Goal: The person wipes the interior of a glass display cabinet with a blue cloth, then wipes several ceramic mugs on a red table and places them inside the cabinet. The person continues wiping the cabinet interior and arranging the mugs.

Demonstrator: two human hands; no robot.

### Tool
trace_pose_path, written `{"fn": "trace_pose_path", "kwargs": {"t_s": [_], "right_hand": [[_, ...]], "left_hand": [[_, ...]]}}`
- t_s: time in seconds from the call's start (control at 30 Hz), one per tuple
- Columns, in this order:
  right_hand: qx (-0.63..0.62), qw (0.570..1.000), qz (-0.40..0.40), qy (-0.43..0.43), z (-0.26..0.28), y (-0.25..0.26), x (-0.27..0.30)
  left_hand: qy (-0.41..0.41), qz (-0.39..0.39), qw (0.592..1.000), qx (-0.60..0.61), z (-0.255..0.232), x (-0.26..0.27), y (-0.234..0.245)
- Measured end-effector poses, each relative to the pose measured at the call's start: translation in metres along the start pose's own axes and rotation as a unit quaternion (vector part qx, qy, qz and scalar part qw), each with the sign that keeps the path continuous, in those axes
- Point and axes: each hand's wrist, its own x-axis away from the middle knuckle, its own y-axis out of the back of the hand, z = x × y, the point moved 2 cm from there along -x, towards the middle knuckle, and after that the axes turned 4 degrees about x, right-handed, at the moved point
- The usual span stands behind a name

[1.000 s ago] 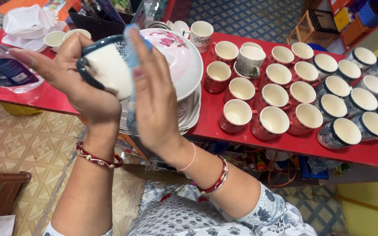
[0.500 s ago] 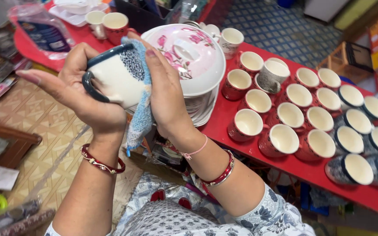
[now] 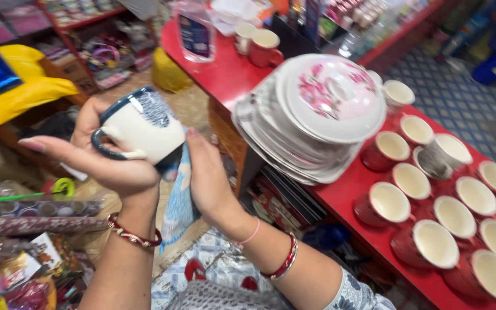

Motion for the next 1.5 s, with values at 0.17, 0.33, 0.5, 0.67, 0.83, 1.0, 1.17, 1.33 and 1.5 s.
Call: {"fn": "trace_pose_path", "kwargs": {"t_s": [0.17,0.33,0.5,0.67,0.83,1.0,1.17,1.33,1.5], "right_hand": [[0.157,0.98,0.087,0.087,-0.02,-0.049,-0.002],[0.238,0.941,0.105,0.216,-0.027,-0.114,-0.018],[0.202,0.911,0.234,0.274,-0.03,-0.173,-0.032],[0.173,0.885,0.342,0.266,-0.052,-0.221,-0.03],[0.127,0.877,0.381,0.263,-0.075,-0.261,-0.024],[0.067,0.893,0.421,0.146,-0.095,-0.293,-0.018],[0.029,0.868,0.468,0.164,-0.099,-0.319,-0.008],[-0.012,0.849,0.512,0.125,-0.106,-0.332,0.011],[-0.032,0.826,0.547,0.13,-0.108,-0.337,0.038]], "left_hand": [[0.155,-0.133,0.966,0.158,-0.013,-0.042,0.067],[0.295,-0.224,0.887,0.275,-0.003,-0.075,0.142],[0.296,-0.198,0.903,0.241,0.004,-0.091,0.215],[0.34,-0.163,0.912,0.164,-0.036,-0.096,0.247],[0.347,-0.178,0.916,0.088,-0.076,-0.099,0.267],[0.261,-0.176,0.947,0.066,-0.092,-0.081,0.287],[0.178,-0.221,0.959,-0.026,-0.104,-0.071,0.297],[0.148,-0.282,0.944,-0.086,-0.122,-0.055,0.302],[0.096,-0.318,0.931,-0.153,-0.147,-0.027,0.301]]}}
